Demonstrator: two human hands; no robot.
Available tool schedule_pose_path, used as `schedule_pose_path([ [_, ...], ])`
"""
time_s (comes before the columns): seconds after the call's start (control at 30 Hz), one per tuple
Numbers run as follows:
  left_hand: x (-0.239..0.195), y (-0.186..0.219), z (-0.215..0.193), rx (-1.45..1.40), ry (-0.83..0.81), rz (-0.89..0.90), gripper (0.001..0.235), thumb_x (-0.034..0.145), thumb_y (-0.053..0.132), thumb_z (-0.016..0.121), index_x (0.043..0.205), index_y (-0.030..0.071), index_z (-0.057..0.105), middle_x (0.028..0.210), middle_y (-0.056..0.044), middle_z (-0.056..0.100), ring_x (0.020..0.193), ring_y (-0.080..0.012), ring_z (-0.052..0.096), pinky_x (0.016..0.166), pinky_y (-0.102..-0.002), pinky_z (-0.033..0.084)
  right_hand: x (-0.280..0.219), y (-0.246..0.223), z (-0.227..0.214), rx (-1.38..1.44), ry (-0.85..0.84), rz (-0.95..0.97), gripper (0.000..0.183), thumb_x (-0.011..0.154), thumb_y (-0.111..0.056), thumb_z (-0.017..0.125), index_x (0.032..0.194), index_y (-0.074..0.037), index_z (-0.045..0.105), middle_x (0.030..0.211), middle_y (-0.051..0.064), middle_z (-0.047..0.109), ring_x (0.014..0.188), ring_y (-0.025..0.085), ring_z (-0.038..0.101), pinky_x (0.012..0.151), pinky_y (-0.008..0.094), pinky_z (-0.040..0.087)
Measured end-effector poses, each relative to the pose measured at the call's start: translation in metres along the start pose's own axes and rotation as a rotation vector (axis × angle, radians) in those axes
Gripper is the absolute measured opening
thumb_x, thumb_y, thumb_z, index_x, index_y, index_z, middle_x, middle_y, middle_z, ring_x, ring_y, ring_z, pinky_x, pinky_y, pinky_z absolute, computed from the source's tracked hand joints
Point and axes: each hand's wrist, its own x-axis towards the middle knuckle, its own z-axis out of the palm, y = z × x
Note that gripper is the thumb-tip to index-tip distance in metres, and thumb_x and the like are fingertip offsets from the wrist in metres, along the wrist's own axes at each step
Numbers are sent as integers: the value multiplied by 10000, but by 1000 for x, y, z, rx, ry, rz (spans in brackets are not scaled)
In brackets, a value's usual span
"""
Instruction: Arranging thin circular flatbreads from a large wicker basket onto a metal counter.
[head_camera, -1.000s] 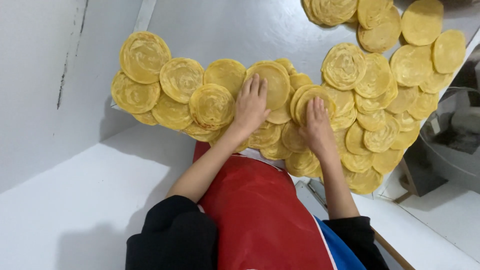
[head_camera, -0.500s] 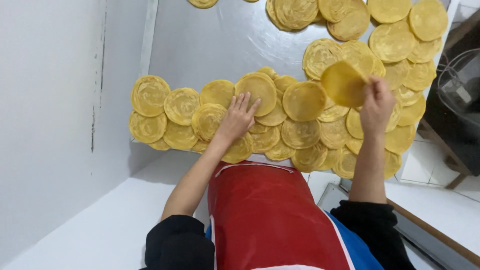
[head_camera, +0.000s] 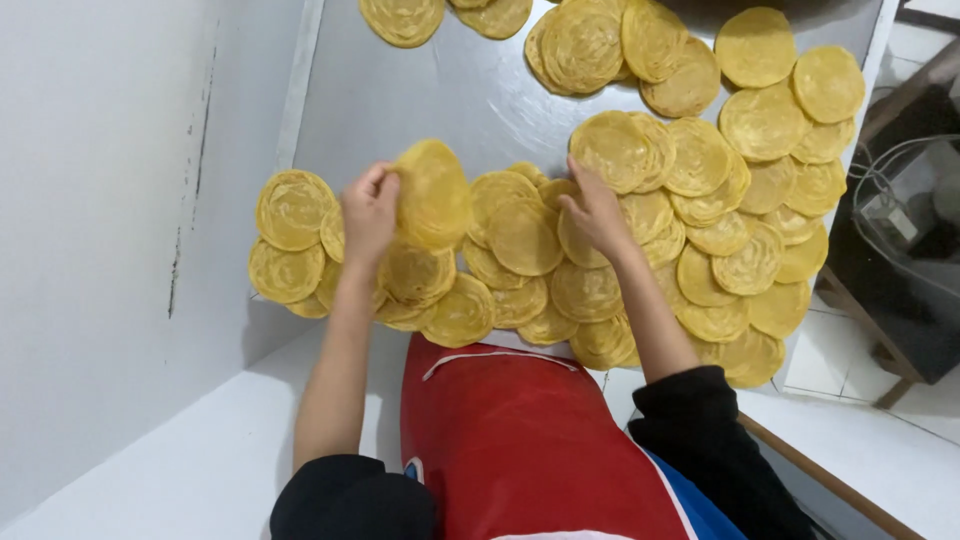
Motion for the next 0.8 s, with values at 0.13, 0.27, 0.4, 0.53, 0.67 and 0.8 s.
schedule_pose_path([
  [0.13, 24, -14, -36, 503, 69, -113, 308, 966, 177, 660, 1232, 23, 686, 1016, -109, 646, 895, -218, 552, 748, -396, 433, 33, 3, 16, 0, -268, 26, 738, 837, -152, 786, 1494, -26, 476, 1344, 245, 610, 1244, 426, 561, 1056, 462, 443],
  [0.27, 21, -27, 17, 531, -335, -43, 528, 998, 284, 643, 1455, 53, 515, 1512, -160, 518, 1412, -308, 465, 1166, -497, 362, 58, -7, 8, -44, -556, 137, 663, 672, -210, 882, 1244, -30, 598, 1079, 207, 673, 1001, 387, 633, 851, 472, 492],
  [0.4, 23, -15, 80, 572, -649, 136, 783, 853, 374, 758, 1479, 38, 429, 1517, -180, 477, 1397, -334, 446, 1151, -522, 350, 58, -45, -11, -66, -666, 232, 457, 670, -192, 872, 1049, -47, 661, 908, 162, 702, 859, 344, 658, 758, 455, 507],
  [0.53, 33, -28, 82, 414, -714, 73, 569, 829, 279, 828, 1276, 50, 561, 1330, -141, 614, 1206, -315, 589, 988, -473, 487, 52, -90, -49, -134, -495, 319, 403, 696, -115, 864, 991, -25, 604, 842, 159, 658, 780, 304, 619, 715, 421, 496],
  [0.67, 23, -76, 68, 112, -675, -52, 287, 848, 182, 824, 1008, 55, 623, 1012, -77, 691, 918, -211, 695, 791, -364, 553, 23, -111, -76, 156, -109, 361, 473, 747, -34, 892, 1096, -35, 572, 911, 80, 581, 811, 190, 556, 736, 331, 478],
  [0.8, 14, -144, 88, -269, -636, -44, 274, 882, 83, 797, 1003, 39, 555, 936, -69, 606, 856, -187, 628, 772, -337, 518, 41, -165, -82, 562, 165, 404, 527, 738, 3, 877, 1145, -83, 554, 1021, -7, 631, 925, 110, 612, 810, 261, 523],
])
